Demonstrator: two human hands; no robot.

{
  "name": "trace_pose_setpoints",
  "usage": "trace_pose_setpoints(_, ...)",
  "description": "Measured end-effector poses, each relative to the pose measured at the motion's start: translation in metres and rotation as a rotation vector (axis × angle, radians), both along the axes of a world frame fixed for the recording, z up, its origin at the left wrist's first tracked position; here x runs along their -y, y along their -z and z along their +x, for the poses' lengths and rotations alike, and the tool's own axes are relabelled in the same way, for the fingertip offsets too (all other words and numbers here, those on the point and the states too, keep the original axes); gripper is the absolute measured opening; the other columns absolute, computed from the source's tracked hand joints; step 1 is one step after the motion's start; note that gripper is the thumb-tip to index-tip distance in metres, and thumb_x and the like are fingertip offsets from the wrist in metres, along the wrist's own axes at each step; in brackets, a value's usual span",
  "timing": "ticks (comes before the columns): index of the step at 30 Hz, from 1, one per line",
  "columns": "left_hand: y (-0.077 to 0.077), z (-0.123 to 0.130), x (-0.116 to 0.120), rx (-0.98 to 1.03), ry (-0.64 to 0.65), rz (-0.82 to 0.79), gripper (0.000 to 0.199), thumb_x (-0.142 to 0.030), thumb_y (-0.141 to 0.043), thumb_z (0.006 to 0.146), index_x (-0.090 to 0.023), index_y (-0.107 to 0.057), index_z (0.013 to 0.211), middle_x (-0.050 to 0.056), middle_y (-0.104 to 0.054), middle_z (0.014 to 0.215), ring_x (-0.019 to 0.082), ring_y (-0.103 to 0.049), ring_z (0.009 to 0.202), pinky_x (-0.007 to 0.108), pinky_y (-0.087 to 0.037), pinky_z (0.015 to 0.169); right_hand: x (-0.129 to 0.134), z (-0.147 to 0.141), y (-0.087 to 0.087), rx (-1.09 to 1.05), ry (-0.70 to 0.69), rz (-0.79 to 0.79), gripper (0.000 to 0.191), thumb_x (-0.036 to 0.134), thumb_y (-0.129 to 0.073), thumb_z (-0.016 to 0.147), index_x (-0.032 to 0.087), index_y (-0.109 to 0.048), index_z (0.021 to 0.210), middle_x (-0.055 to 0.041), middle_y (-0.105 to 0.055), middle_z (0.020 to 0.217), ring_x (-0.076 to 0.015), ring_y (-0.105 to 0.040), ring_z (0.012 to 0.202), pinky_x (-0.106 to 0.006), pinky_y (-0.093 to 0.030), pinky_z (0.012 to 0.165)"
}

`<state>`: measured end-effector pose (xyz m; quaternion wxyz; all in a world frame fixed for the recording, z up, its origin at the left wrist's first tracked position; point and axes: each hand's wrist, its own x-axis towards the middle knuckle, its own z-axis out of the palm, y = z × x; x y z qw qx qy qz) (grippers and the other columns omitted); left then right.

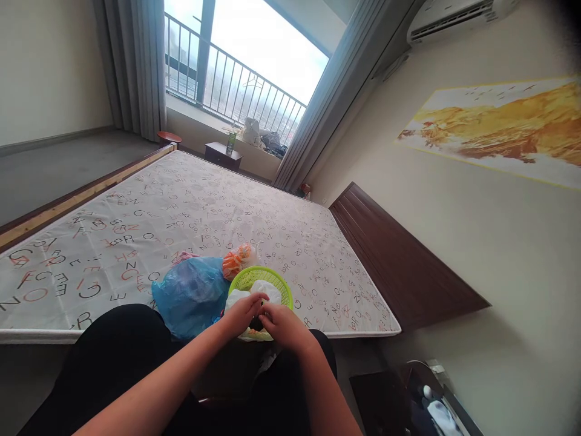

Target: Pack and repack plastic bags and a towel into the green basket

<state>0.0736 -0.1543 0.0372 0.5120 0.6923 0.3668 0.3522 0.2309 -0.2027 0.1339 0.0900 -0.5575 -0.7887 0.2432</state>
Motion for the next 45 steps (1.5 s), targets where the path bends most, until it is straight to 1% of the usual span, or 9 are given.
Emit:
trace_pose_setpoints(4,-0.003,0.004,0.007,0.021,0.158,0.049,0.040,-0.014,-0.048,0.083,-0.015,-0.071,0.115,0.012,-0.074,0.116,0.026,-0.065,0.113,0.037,-0.045,0.102,0.001,-0.005,-0.001,-0.055,-0.020,0.043,0.012,0.018,-0.055,0.093,0.022,-0.061,0.084,-0.0006,-0.066,0.085,-0.0161,-0.059,0.079,-0.027,-0.036,0.067)
trace_pose_setpoints(7,-0.002,0.006,0.010,0.004,0.194,0.089,0.047,-0.006,-0.050,0.072,-0.016,-0.074,0.111,0.011,-0.074,0.120,0.028,-0.064,0.120,0.036,-0.043,0.107,0.002,-0.009,0.000,-0.089,-0.026,0.051,0.012,0.014,-0.056,0.091,0.022,-0.062,0.084,-0.0009,-0.067,0.087,-0.0170,-0.061,0.083,-0.028,-0.039,0.070)
trace_pose_setpoints(11,0.002,0.005,0.008,-0.054,0.228,0.080,0.045,-0.003,-0.049,0.069,-0.017,-0.077,0.103,0.010,-0.077,0.114,0.028,-0.068,0.112,0.034,-0.047,0.101,0.003,-0.010,0.004,-0.100,-0.017,0.048,0.011,0.016,-0.057,0.092,0.023,-0.064,0.087,-0.0014,-0.070,0.089,-0.0182,-0.063,0.083,-0.029,-0.040,0.069)
trace_pose_setpoints(17,0.005,0.004,0.004,-0.167,0.194,0.093,0.040,-0.004,-0.049,0.074,-0.016,-0.079,0.098,0.011,-0.078,0.111,0.029,-0.069,0.108,0.034,-0.048,0.098,0.002,-0.010,0.010,-0.042,-0.008,0.085,0.009,0.019,-0.058,0.093,0.023,-0.064,0.087,-0.0016,-0.070,0.086,-0.0190,-0.063,0.081,-0.029,-0.038,0.066)
trace_pose_setpoints(26,0.003,0.003,0.007,-0.148,0.205,0.131,0.037,-0.006,-0.054,0.080,-0.015,-0.077,0.107,0.010,-0.077,0.115,0.024,-0.070,0.109,0.029,-0.048,0.097,0.000,-0.011,0.015,-0.022,-0.005,0.070,0.008,0.022,-0.058,0.094,0.023,-0.064,0.088,-0.0016,-0.070,0.087,-0.0176,-0.062,0.081,-0.028,-0.038,0.066)
trace_pose_setpoints(31,0.003,0.004,0.008,-0.226,0.243,0.164,0.037,-0.008,-0.054,0.084,-0.015,-0.076,0.113,0.009,-0.076,0.118,0.022,-0.069,0.109,0.026,-0.047,0.097,0.001,-0.011,0.017,0.004,0.006,0.069,0.009,0.023,-0.057,0.095,0.023,-0.064,0.089,-0.0013,-0.071,0.087,-0.0175,-0.063,0.081,-0.028,-0.036,0.066)
trace_pose_setpoints(36,0.005,0.005,0.007,-0.211,0.252,0.146,0.032,-0.014,-0.056,0.085,-0.018,-0.077,0.110,0.011,-0.076,0.117,0.025,-0.069,0.109,0.030,-0.047,0.097,0.003,-0.010,0.016,-0.023,0.011,0.088,0.009,0.023,-0.058,0.094,0.023,-0.065,0.089,-0.0015,-0.072,0.087,-0.0186,-0.064,0.081,-0.028,-0.038,0.066)
trace_pose_setpoints(40,0.007,0.006,0.006,-0.152,0.253,0.120,0.030,-0.016,-0.057,0.083,-0.018,-0.079,0.103,0.013,-0.077,0.113,0.030,-0.068,0.108,0.035,-0.047,0.097,0.003,-0.010,0.019,-0.056,0.014,0.108,0.010,0.021,-0.058,0.094,0.024,-0.066,0.089,-0.0015,-0.072,0.086,-0.0190,-0.065,0.080,-0.028,-0.039,0.065)
trace_pose_setpoints(45,0.003,0.007,0.006,-0.192,0.211,0.046,0.029,-0.017,-0.060,0.077,-0.019,-0.079,0.099,0.012,-0.077,0.114,0.031,-0.065,0.112,0.035,-0.044,0.101,0.004,-0.014,0.020,-0.054,0.016,0.115,0.010,0.019,-0.058,0.092,0.024,-0.066,0.089,-0.0010,-0.071,0.083,-0.0178,-0.063,0.076,-0.028,-0.036,0.063)
